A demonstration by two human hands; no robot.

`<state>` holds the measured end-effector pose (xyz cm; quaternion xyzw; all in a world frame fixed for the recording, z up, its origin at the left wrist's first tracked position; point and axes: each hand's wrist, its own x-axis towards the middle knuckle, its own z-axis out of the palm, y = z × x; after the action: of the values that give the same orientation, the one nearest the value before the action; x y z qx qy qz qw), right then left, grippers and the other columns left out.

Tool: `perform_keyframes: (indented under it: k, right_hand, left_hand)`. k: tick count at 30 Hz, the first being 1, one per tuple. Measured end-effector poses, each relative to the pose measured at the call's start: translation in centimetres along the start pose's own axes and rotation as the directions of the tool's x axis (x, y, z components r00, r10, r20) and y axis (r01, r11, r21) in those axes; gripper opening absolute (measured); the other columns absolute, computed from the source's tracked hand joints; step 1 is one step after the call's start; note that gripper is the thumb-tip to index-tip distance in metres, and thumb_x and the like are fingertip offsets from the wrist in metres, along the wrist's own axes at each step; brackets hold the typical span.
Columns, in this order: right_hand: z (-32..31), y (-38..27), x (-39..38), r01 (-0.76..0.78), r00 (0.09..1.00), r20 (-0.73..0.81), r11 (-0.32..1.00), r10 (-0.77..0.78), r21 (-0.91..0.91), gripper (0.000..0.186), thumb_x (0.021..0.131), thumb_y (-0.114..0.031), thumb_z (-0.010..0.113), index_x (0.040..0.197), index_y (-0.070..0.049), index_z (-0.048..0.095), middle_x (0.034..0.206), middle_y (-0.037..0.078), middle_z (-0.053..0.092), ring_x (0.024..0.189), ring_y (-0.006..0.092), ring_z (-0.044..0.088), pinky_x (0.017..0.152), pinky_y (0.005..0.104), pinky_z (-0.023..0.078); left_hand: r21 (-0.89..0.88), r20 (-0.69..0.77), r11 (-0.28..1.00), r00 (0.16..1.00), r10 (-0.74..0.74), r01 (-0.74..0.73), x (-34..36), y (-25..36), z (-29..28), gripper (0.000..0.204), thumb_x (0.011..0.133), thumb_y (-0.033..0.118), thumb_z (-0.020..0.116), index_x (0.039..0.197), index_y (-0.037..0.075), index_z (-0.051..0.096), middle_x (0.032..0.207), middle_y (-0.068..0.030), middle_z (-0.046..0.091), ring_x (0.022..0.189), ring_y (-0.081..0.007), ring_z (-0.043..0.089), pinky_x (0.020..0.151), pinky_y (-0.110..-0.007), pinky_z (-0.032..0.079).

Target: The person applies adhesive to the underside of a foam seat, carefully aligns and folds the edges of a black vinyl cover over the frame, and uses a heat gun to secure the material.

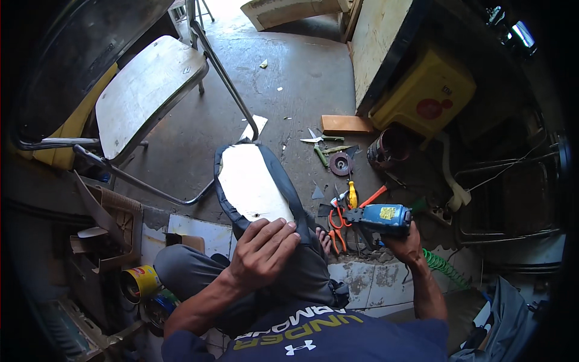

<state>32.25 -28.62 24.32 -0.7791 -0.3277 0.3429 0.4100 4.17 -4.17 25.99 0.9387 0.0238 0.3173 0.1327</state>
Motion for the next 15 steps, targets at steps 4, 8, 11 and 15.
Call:
perform_keyframes:
  k: [4,8,11,15]
  right_hand:
    - [1.7,-6.1,-0.6,0.225,0.97,0.122,0.969,-0.212,-0.104,0.046,0.076,-0.009,0.078,0.12,-0.001,0.069,0.11,0.012,0.075,0.102,0.0236,0.073,0.095,0.0372,0.056]
    - [3.5,-8.7,-0.4,0.151,0.977,0.167,0.985,-0.136,-0.079,0.036,0.077,-0.014,0.076,0.109,0.002,0.074,0.1,0.015,0.078,0.092,0.0208,0.076,0.086,0.0355,0.058]
    - [3.8,-9.2,-0.2,0.109,0.97,0.228,0.989,-0.085,-0.095,0.041,0.077,-0.011,0.077,0.116,0.001,0.07,0.105,0.013,0.077,0.097,0.0191,0.074,0.089,0.0349,0.057]
    - [3.7,-10.4,-0.3,0.026,0.963,0.271,0.998,-0.01,-0.054,0.051,0.077,-0.009,0.08,0.124,-0.001,0.063,0.114,0.01,0.074,0.108,0.0183,0.071,0.097,0.035,0.055]
  left_hand:
    - [-0.003,-0.003,1.0,1.0,-0.011,0.011,0.2,-0.4,-0.1,0.021,0.083,0.008,0.072,0.101,-0.002,0.071,0.109,-0.0177,0.075,0.104,-0.0298,0.072,0.093,-0.043,0.054]
    - [0.008,-0.005,0.999,0.999,-0.04,0.04,-0.5,0.0,0.0,0.015,0.085,0.005,0.071,0.099,-0.001,0.071,0.111,-0.0163,0.076,0.107,-0.0309,0.072,0.096,-0.045,0.053]
    - [0.018,-0.016,1.0,1.0,-0.018,0.018,-0.8,-0.2,0.0,0.014,0.085,0.006,0.071,0.096,-0.002,0.069,0.109,-0.0178,0.075,0.106,-0.0306,0.072,0.095,-0.045,0.054]
    - [0.027,-0.033,1.0,0.999,-0.006,0.007,-0.8,-0.2,0.0,0.012,0.085,0.007,0.071,0.093,-0.002,0.068,0.107,-0.0182,0.075,0.105,-0.0303,0.072,0.095,-0.045,0.054]
